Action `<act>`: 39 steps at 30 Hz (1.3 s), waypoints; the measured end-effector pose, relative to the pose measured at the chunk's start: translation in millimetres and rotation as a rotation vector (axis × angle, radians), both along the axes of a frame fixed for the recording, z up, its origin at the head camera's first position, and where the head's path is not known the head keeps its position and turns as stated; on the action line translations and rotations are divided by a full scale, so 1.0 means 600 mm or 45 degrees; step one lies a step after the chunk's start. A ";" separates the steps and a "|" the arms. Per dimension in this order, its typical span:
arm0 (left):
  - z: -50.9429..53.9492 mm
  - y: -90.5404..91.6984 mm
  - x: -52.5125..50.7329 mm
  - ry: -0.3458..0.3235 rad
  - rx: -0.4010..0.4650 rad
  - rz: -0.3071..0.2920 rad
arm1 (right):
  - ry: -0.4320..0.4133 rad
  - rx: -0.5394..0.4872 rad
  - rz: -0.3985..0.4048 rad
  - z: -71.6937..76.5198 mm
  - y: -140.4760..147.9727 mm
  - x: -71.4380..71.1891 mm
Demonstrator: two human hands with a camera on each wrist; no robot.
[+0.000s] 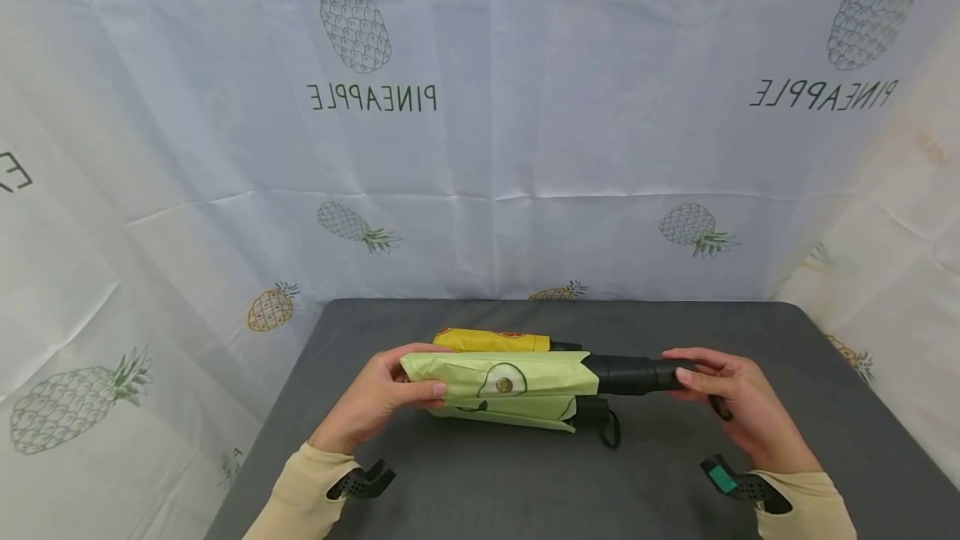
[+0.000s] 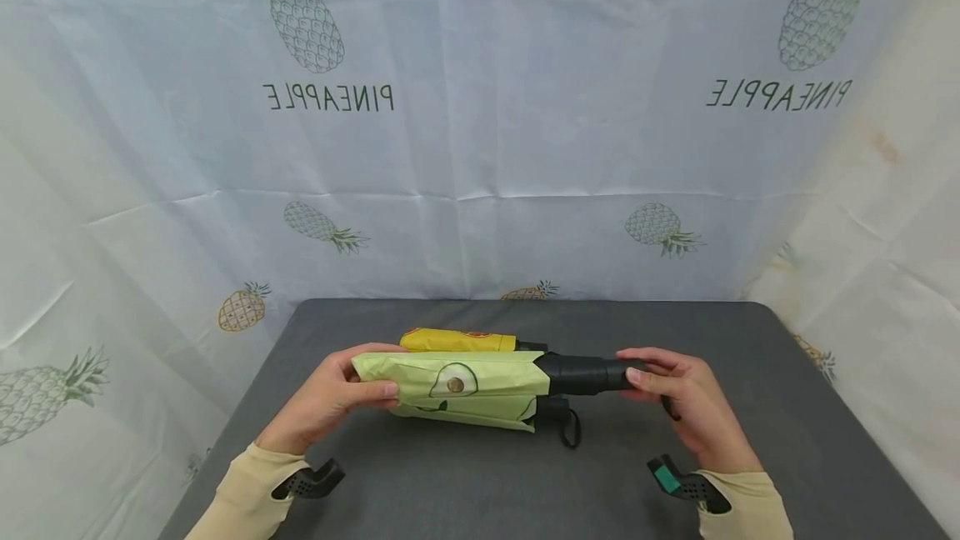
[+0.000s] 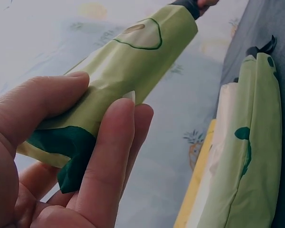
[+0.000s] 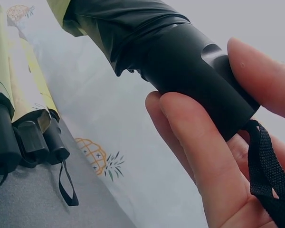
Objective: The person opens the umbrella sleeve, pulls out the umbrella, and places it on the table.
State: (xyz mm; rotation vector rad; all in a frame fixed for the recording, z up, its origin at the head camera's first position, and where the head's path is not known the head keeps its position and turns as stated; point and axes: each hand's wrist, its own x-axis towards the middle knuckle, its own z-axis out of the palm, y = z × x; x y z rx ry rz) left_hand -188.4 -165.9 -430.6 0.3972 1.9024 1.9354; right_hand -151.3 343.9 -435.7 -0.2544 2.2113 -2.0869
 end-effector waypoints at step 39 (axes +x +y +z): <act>-0.003 -0.003 -0.002 0.012 -0.019 0.007 | 0.055 -0.144 0.041 0.002 0.054 0.007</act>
